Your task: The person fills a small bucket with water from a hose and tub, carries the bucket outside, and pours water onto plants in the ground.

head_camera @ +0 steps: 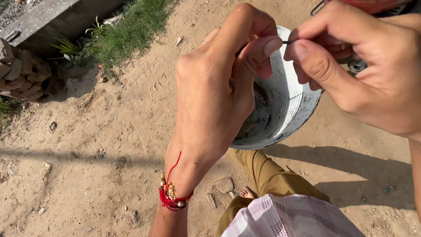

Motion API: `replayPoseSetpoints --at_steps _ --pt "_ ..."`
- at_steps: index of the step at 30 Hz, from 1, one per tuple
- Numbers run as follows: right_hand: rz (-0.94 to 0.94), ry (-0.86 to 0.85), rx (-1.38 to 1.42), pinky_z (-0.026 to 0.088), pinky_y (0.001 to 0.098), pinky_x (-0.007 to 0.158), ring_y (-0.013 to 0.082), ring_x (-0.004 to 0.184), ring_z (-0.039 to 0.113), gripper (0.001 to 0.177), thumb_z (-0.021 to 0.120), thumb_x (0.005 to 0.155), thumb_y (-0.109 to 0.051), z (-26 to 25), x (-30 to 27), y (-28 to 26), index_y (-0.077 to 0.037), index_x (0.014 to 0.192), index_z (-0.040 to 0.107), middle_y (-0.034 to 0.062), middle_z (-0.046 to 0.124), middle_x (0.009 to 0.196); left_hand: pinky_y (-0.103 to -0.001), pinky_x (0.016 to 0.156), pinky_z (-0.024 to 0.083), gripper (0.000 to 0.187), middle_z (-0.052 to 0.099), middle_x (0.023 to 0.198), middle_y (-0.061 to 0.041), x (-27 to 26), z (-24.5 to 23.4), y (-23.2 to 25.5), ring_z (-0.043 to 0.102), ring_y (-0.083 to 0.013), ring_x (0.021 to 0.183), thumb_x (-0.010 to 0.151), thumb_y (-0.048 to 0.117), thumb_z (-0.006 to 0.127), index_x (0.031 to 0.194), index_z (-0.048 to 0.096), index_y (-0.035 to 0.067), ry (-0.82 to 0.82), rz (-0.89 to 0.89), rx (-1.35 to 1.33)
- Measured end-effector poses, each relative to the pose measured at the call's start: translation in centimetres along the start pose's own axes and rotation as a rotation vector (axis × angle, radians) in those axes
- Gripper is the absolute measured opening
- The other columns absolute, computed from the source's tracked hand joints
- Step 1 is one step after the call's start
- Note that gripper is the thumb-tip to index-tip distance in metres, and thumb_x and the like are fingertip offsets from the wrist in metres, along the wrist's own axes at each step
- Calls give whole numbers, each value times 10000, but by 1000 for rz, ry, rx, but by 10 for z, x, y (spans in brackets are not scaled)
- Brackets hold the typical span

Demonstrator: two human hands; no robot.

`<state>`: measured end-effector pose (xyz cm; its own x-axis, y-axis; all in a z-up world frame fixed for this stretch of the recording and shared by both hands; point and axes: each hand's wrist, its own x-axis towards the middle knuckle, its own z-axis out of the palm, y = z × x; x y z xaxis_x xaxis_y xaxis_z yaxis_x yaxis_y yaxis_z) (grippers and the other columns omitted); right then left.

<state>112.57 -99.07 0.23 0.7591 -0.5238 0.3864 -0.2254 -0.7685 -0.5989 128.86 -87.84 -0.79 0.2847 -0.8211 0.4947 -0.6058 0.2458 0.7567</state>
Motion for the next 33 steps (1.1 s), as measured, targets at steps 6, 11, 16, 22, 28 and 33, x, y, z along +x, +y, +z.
replayPoseSetpoints --at_steps 6,11,16,22,28,33 --pt "-82 39 -8 501 231 568 92 620 663 106 647 1035 -50 18 125 71 45 999 675 49 687 717 -298 624 532 94 669 755 -36 123 -17 -84 674 -138 713 1016 -12 621 1067 602 64 -28 96 21" --pt "-46 64 -33 509 227 558 79 626 685 91 662 1016 -44 21 231 119 43 1013 689 47 694 713 -268 683 581 123 700 837 -48 229 -26 -143 747 -117 798 997 -18 611 1098 619 51 -91 50 -30" --pt "-8 118 -18 521 212 590 53 643 675 80 651 1018 -56 22 322 171 15 1009 686 26 682 715 -269 702 583 69 718 881 -55 330 -14 -206 750 -121 812 1033 47 641 1098 619 45 -106 53 -122" --pt "102 192 -221 480 245 557 95 597 636 84 710 994 -25 17 423 248 48 1034 722 68 674 697 -275 654 557 72 714 818 -43 460 14 -287 729 -121 748 1013 93 637 1078 646 64 -227 39 -178" --pt "300 335 -188 494 210 549 51 599 658 78 703 986 -59 -8 527 328 3 1028 725 15 675 676 -272 704 592 79 752 885 -27 611 55 -356 773 -112 804 1063 119 649 1130 663 78 -403 107 -274" --pt "345 399 -272 504 219 582 67 660 672 94 701 988 -54 -36 591 397 21 1044 712 51 708 761 -286 708 579 86 742 884 -53 715 104 -401 759 -136 801 1075 118 648 1139 655 62 -474 204 -319"
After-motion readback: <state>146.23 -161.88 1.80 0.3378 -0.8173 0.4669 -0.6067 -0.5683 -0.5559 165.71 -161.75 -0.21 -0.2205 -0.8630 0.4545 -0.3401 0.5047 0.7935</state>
